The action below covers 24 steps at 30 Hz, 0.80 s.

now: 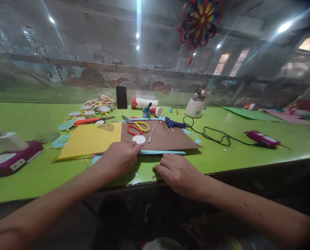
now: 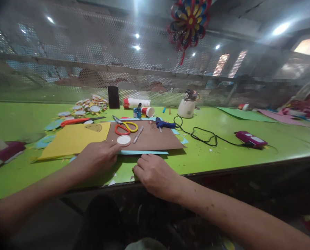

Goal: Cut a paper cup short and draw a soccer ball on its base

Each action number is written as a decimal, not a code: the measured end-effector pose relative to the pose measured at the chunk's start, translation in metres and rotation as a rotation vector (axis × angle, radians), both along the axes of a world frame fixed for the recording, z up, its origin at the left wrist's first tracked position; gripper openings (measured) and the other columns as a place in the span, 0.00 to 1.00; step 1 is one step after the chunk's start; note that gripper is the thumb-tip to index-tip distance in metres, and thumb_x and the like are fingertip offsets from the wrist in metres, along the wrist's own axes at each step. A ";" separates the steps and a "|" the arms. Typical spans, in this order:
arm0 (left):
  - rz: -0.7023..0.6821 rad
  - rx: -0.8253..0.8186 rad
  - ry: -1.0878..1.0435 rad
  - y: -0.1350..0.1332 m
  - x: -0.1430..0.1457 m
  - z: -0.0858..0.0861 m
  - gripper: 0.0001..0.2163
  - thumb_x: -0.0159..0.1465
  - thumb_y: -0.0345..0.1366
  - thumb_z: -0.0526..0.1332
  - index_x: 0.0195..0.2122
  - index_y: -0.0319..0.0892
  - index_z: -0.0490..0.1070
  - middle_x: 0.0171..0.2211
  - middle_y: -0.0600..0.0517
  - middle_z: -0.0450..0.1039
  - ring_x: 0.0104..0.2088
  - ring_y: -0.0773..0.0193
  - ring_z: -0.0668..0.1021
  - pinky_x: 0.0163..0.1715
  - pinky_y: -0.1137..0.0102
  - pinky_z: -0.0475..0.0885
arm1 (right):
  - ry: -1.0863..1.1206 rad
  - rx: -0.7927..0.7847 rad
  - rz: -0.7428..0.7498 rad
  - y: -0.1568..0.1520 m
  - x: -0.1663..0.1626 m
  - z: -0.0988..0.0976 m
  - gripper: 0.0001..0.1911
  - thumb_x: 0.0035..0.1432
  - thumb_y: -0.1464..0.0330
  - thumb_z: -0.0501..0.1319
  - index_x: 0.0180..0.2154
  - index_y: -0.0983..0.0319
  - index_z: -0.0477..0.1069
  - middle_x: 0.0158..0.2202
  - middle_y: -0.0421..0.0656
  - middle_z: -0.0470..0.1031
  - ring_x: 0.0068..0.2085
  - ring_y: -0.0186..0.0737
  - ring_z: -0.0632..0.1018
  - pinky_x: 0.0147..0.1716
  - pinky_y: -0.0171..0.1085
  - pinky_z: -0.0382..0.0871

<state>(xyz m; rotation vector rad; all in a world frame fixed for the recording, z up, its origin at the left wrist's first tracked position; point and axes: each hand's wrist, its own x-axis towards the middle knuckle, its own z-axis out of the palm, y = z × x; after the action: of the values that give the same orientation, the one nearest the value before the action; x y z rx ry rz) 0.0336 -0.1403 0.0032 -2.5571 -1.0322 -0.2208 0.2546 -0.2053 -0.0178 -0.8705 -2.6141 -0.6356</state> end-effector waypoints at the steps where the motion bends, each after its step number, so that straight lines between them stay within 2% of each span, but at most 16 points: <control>1: 0.028 -0.005 -0.002 0.002 0.000 0.004 0.12 0.60 0.28 0.52 0.41 0.39 0.72 0.33 0.44 0.77 0.33 0.53 0.79 0.27 0.66 0.67 | -0.006 0.012 -0.002 0.002 -0.001 0.001 0.12 0.66 0.74 0.53 0.30 0.64 0.72 0.26 0.44 0.69 0.31 0.41 0.65 0.31 0.40 0.54; 7: 0.104 -0.040 -0.023 0.013 -0.001 0.020 0.08 0.59 0.33 0.54 0.36 0.42 0.72 0.35 0.45 0.79 0.36 0.54 0.80 0.27 0.68 0.65 | -0.017 0.032 -0.055 0.021 -0.016 0.004 0.13 0.65 0.75 0.53 0.29 0.65 0.71 0.28 0.47 0.72 0.31 0.42 0.68 0.30 0.41 0.54; 12: 0.117 -0.064 -0.039 0.013 -0.003 0.021 0.10 0.59 0.32 0.52 0.37 0.41 0.72 0.35 0.44 0.79 0.35 0.51 0.80 0.26 0.66 0.64 | -0.020 -0.018 -0.109 0.028 -0.025 0.002 0.09 0.60 0.77 0.56 0.30 0.65 0.72 0.28 0.46 0.73 0.29 0.41 0.70 0.28 0.40 0.53; 17: 0.109 -0.136 -0.072 0.013 -0.002 0.025 0.10 0.60 0.33 0.53 0.38 0.41 0.72 0.38 0.45 0.79 0.39 0.49 0.80 0.29 0.66 0.66 | -0.031 -0.081 -0.150 0.021 -0.021 -0.001 0.11 0.63 0.75 0.55 0.30 0.64 0.73 0.27 0.45 0.73 0.29 0.39 0.71 0.26 0.39 0.51; 24: 0.106 -0.151 -0.067 0.011 -0.001 0.024 0.10 0.60 0.33 0.53 0.39 0.42 0.72 0.38 0.45 0.79 0.38 0.50 0.80 0.29 0.66 0.67 | -0.056 -0.144 -0.241 0.033 -0.020 -0.001 0.10 0.58 0.79 0.56 0.30 0.65 0.74 0.28 0.48 0.76 0.28 0.40 0.73 0.25 0.40 0.49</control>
<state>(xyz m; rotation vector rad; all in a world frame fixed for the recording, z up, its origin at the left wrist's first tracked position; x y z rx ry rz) 0.0321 -0.1295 0.0267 -2.6342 -1.2498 -0.2084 0.2345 -0.1727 -0.0187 -1.2426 -2.6540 -0.5424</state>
